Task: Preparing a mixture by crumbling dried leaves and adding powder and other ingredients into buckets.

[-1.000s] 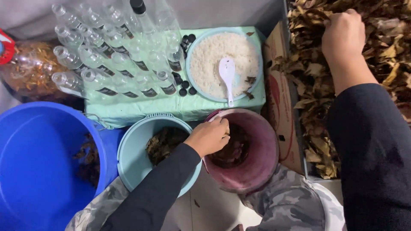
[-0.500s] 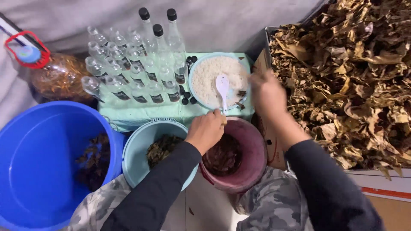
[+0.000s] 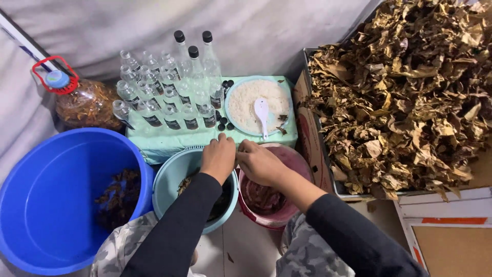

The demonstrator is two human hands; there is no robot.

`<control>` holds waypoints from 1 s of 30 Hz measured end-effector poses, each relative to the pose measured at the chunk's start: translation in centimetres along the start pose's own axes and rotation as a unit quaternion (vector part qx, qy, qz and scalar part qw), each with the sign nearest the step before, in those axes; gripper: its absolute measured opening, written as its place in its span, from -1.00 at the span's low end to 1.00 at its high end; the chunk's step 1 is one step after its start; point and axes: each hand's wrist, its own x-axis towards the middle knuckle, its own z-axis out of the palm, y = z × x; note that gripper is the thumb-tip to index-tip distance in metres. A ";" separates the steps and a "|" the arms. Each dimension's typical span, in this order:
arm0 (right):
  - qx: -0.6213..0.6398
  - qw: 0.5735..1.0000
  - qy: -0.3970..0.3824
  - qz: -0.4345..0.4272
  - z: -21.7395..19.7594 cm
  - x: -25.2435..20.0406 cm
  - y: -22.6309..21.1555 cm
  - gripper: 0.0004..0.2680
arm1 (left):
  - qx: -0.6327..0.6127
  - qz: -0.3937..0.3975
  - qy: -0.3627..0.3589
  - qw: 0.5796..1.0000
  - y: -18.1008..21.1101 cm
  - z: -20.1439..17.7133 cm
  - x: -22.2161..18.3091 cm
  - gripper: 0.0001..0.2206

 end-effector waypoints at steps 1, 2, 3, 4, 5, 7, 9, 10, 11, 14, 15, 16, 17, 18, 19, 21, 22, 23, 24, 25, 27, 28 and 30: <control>0.065 0.997 -0.043 -0.010 -1.8 0.2 -0.5 -0.91 | -0.024 -0.001 -0.006 1.000 -0.3 1.6 0.3 -0.87; 0.130 0.987 -0.087 -0.020 -3.6 0.3 -1.0 -0.83 | -0.050 -0.003 -0.014 0.999 -0.7 3.3 0.4 -0.90; 0.131 0.987 -0.090 -0.023 -4.8 0.7 -0.4 -0.83 | -0.051 -0.007 -0.014 0.999 -0.3 3.4 0.3 -0.90; 0.131 0.981 -0.146 0.003 -5.9 0.7 0.1 -0.80 | -0.092 -0.004 -0.008 0.996 0.2 3.6 0.0 -0.86; 0.132 0.970 -0.201 0.028 -7.0 0.7 0.7 -0.77 | -0.133 -0.001 -0.002 0.991 0.8 3.9 -0.2 -0.81; 0.133 0.971 -0.190 0.059 -6.8 0.8 3.7 -0.77 | -0.116 0.023 -0.018 0.993 1.2 5.5 0.7 -0.79; 0.131 0.972 -0.178 0.085 -7.1 0.9 7.9 -0.77 | -0.098 0.046 -0.029 0.994 1.6 6.3 1.6 -0.76; 0.053 0.981 -0.148 0.112 -7.3 1.1 10.5 -0.80 | -0.093 0.056 -0.042 0.993 1.7 6.3 2.0 -0.75; -0.025 0.983 -0.117 0.138 -7.6 1.4 13.2 -0.82 | -0.088 0.066 -0.054 0.992 1.7 6.2 2.4 -0.73; -0.160 0.969 -0.013 0.186 -7.4 1.1 24.6 -0.87 | -0.160 0.056 -0.088 0.982 2.4 1.5 2.5 -0.67; -0.157 0.970 -0.018 0.188 -9.0 1.5 25.0 -0.87 | -0.162 0.054 -0.094 0.981 2.5 1.7 2.7 -0.67; -0.184 0.959 -0.009 0.216 -10.6 1.7 25.4 -0.86 | -0.142 0.047 -0.126 0.981 2.6 2.0 2.8 -0.64; -0.211 0.947 0.000 0.244 -12.2 1.8 25.8 -0.82 | -0.121 0.040 -0.159 0.979 2.7 2.3 2.9 -0.61; -0.207 0.947 -0.008 0.247 -12.0 1.0 28.3 -0.82 | -0.125 0.039 -0.168 0.977 2.8 2.7 3.2 -0.61; -0.265 0.925 -0.038 0.268 -11.7 0.0 30.8 -0.75 | -0.121 0.050 -0.163 0.978 2.8 3.1 3.4 -0.57; -0.317 0.904 -0.079 0.275 -11.3 -0.3 33.8 -0.62 | -0.125 0.048 -0.167 0.977 3.0 4.0 3.5 -0.53; -0.304 0.886 -0.118 0.329 -11.5 -0.1 34.4 -0.59 | -0.118 0.056 -0.159 0.979 3.1 4.6 3.7 -0.57; -0.291 0.864 -0.157 0.380 -11.7 0.1 35.0 -0.56 | -0.111 0.065 -0.151 0.980 3.3 5.1 4.0 -0.62; -0.289 0.863 -0.159 0.382 -10.9 -0.2 36.1 -0.56 | -0.110 0.066 -0.154 0.980 3.5 5.7 4.0 -0.62; -0.324 0.843 -0.183 0.388 -10.2 -0.5 37.2 -0.77 | -0.105 0.067 -0.141 0.982 3.8 6.2 4.1 -0.64; -0.358 0.822 -0.203 0.393 -9.2 -1.0 39.1 -0.87 | -0.098 0.068 -0.127 0.985 3.9 6.6 4.3 -0.65; -0.402 0.820 -0.175 0.368 -8.9 -1.6 39.7 -0.91 | -0.094 0.072 -0.123 0.985 4.1 6.6 4.3 -0.64; -0.446 0.813 -0.147 0.344 -8.7 -2.2 40.4 -0.93 | -0.091 0.076 -0.118 0.986 4.3 6.5 4.1 -0.64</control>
